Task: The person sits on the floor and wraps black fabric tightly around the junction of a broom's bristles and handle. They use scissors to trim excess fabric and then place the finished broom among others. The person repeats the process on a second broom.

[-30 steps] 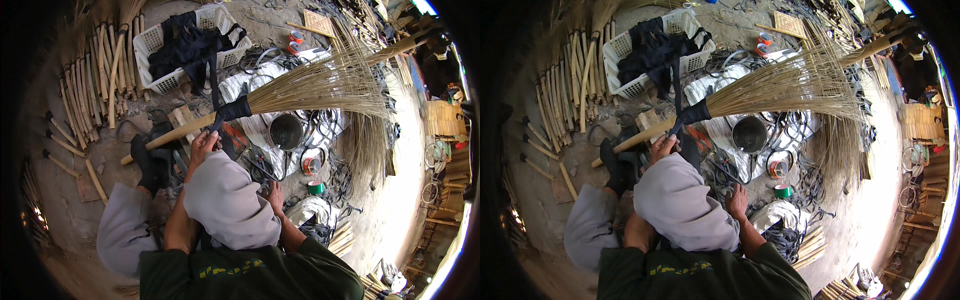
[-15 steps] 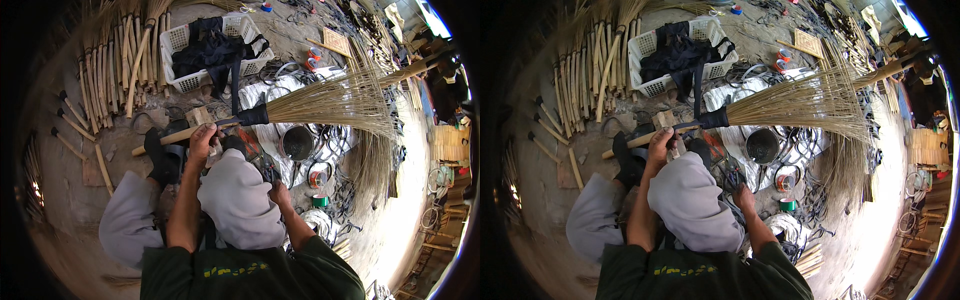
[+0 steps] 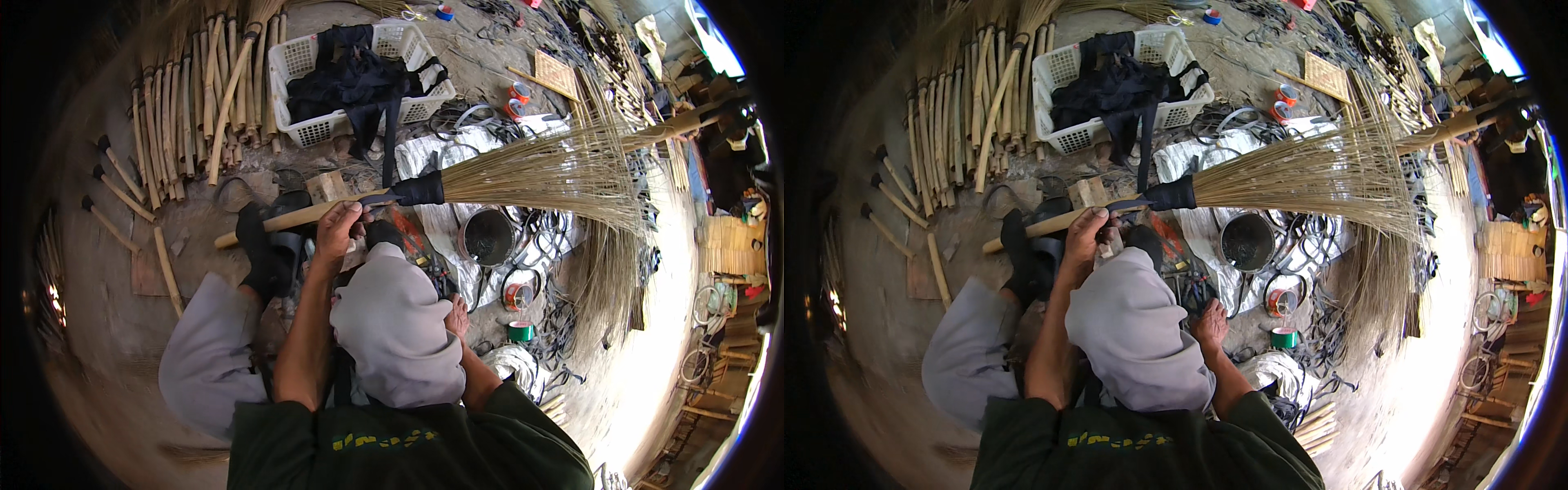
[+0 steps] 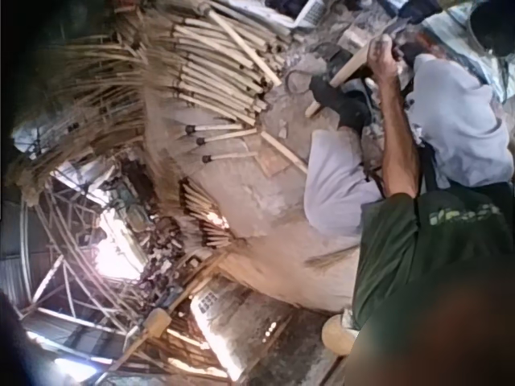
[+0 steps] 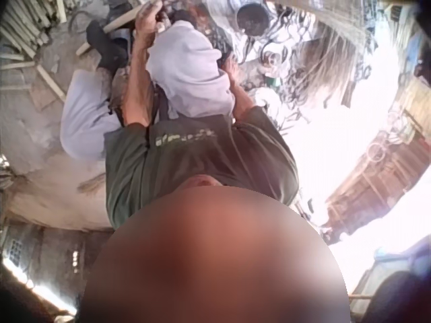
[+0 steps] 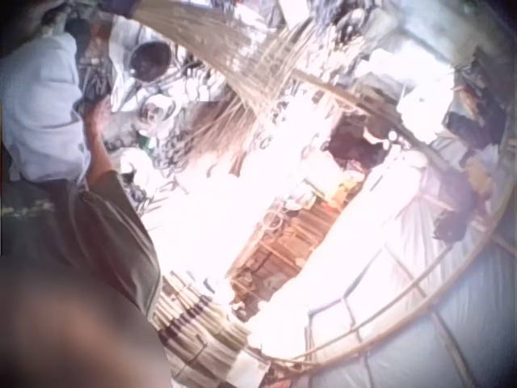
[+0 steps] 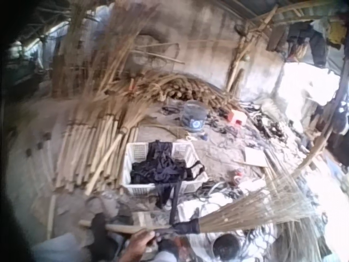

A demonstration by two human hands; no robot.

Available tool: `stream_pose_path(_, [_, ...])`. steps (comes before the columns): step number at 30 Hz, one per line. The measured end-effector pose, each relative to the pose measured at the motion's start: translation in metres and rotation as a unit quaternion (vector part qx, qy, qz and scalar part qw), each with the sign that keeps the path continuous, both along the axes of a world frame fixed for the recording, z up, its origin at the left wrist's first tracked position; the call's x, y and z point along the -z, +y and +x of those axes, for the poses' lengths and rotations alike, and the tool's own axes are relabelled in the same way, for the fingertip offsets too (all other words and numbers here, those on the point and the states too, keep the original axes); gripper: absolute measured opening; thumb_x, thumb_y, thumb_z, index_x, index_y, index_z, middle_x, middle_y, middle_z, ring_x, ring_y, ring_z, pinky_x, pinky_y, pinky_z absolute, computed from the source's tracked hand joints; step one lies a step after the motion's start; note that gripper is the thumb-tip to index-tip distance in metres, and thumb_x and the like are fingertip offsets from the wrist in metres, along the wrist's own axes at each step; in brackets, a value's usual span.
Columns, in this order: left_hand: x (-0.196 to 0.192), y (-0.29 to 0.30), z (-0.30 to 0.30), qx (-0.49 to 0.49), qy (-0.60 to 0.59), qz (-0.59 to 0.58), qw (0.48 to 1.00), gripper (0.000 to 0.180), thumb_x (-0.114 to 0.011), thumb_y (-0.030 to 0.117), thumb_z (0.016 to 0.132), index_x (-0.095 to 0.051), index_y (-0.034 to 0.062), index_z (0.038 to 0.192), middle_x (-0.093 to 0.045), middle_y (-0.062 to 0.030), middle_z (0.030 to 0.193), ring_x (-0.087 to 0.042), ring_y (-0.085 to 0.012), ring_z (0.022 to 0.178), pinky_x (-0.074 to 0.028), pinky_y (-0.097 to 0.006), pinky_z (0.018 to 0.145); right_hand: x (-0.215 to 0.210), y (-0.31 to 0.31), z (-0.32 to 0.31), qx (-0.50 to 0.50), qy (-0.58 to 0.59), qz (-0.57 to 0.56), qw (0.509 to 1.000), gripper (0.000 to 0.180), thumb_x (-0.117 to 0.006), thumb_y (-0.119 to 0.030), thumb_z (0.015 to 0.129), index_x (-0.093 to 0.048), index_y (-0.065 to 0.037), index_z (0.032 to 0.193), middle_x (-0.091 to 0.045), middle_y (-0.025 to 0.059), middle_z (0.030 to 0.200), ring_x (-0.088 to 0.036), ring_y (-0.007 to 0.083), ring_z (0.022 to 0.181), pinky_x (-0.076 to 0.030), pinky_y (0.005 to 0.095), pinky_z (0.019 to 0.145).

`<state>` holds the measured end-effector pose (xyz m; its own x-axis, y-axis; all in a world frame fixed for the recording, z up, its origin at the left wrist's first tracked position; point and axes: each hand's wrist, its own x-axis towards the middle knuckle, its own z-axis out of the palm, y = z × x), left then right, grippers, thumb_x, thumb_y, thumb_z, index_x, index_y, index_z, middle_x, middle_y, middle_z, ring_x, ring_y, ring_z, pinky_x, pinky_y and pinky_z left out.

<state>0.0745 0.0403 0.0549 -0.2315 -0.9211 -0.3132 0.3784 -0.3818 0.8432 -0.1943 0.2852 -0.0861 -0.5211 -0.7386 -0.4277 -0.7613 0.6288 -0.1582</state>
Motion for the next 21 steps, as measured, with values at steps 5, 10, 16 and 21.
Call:
stream_pose_path(5, [-0.004, 0.001, 0.004, -0.009, -0.009, -0.005, 1.000, 0.025, -0.064, 0.028, 0.106, -0.072, 0.0042, 0.109, -0.074, -0.0027, 0.092, -0.058, -0.0064, 0.070, -0.045, -0.024, 0.067, 0.017, -0.006, -0.008, -0.046, 0.004, -0.104, 0.994, 0.052, -0.078, -0.027, 0.084, -0.050, -0.005, 0.123, -0.059, 0.0191, 0.124, -0.058, 0.0413, 0.122, -0.052, 0.0523, 0.099])
stream_pose_path(10, [-0.004, 0.002, 0.001, -0.002, 0.001, -0.008, 1.000, 0.025, -0.065, 0.028, 0.106, -0.072, 0.0042, 0.109, -0.074, -0.0032, 0.092, -0.059, -0.0067, 0.071, -0.046, -0.024, 0.068, 0.033, -0.012, -0.011, -0.054, 0.047, -0.121, 0.990, 0.052, -0.080, -0.021, 0.083, -0.051, -0.006, 0.124, -0.060, 0.0183, 0.124, -0.059, 0.0384, 0.122, -0.052, 0.0501, 0.099])
stream_pose_path(16, [-0.003, 0.003, 0.003, -0.007, 0.000, -0.008, 1.000, 0.020, -0.065, 0.027, 0.105, -0.072, 0.0078, 0.106, -0.073, -0.0010, 0.090, -0.059, -0.0065, 0.072, -0.047, -0.024, 0.070, 0.020, -0.028, -0.018, -0.021, 0.019, -0.017, 0.999, 0.054, -0.080, -0.031, 0.084, -0.054, -0.005, 0.124, -0.066, 0.0179, 0.121, -0.065, 0.0393, 0.118, -0.054, 0.0494, 0.097])
stream_pose_path(21, [0.000, 0.003, 0.007, -0.009, -0.018, 0.003, 1.000, 0.020, -0.065, 0.029, 0.105, -0.070, 0.0097, 0.103, -0.073, -0.0007, 0.090, -0.059, -0.0063, 0.072, -0.048, -0.024, 0.069, 0.005, -0.005, -0.040, 0.002, -0.217, -0.150, 0.965, 0.046, -0.075, -0.035, 0.086, -0.062, 0.001, 0.110, -0.067, 0.0204, 0.100, -0.067, 0.0358, 0.099, -0.052, 0.0469, 0.087])
